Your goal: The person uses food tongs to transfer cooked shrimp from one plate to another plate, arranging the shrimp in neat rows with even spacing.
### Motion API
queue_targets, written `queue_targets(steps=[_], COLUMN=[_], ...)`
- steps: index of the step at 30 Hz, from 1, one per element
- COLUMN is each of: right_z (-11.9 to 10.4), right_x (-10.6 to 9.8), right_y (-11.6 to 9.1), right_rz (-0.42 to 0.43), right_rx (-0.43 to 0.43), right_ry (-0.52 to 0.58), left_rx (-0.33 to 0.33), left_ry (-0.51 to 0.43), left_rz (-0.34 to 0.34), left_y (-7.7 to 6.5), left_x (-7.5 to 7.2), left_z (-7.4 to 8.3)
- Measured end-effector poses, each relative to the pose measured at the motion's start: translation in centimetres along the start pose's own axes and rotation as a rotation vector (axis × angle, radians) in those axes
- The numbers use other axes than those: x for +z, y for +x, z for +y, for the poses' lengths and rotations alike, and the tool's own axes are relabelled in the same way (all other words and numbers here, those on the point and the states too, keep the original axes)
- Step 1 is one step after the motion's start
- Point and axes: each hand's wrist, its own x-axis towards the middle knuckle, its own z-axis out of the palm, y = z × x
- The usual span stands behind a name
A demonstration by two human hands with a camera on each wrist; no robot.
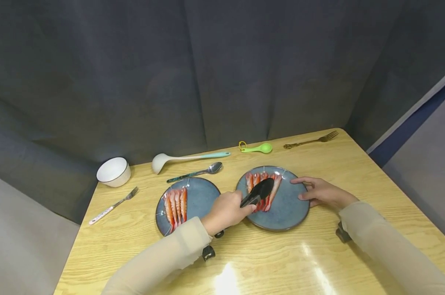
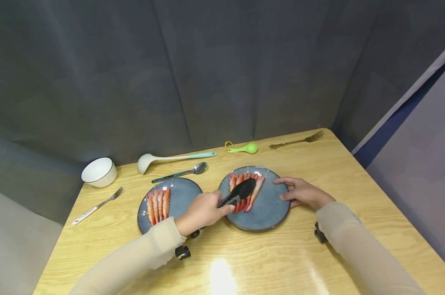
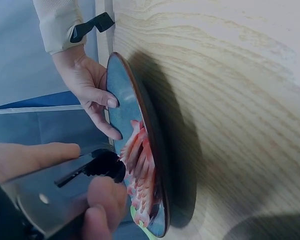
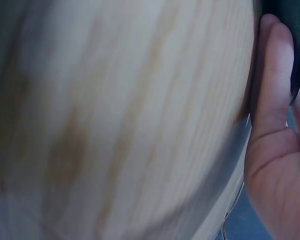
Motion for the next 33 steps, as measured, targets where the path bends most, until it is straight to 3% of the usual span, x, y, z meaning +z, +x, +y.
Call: queue_targets(steps=[11, 17, 22, 28, 33], right_z=[0.4, 0.7, 0.5, 0.4, 0.4], right_x=[0.5, 0.6, 0.1, 0.1, -0.1], right_y=[1.1, 1.4, 1.3, 1.0, 0.6], right_rz=[-0.006, -0.003, 0.017, -0.003, -0.002], right_rx=[-0.008, 0.005, -0.008, 0.001, -0.014], right_ry=[-0.001, -0.012, -0.072, -0.089, -0.094], left_rx=[-0.024, -0.051, -0.092, -0.290, -0.434], left_ry=[0.069, 0.102, 0.148, 0.223, 0.211], left_rz=[0.033, 0.126, 0.216, 0.221, 0.154], left_y=[-1.3, -3.4, -6.3, -10.9, -14.1], left_x=[-0.7, -3.4, -5.8, -7.6, -8.3], left_z=[-0.8, -2.5, -5.0, -8.3, -10.1])
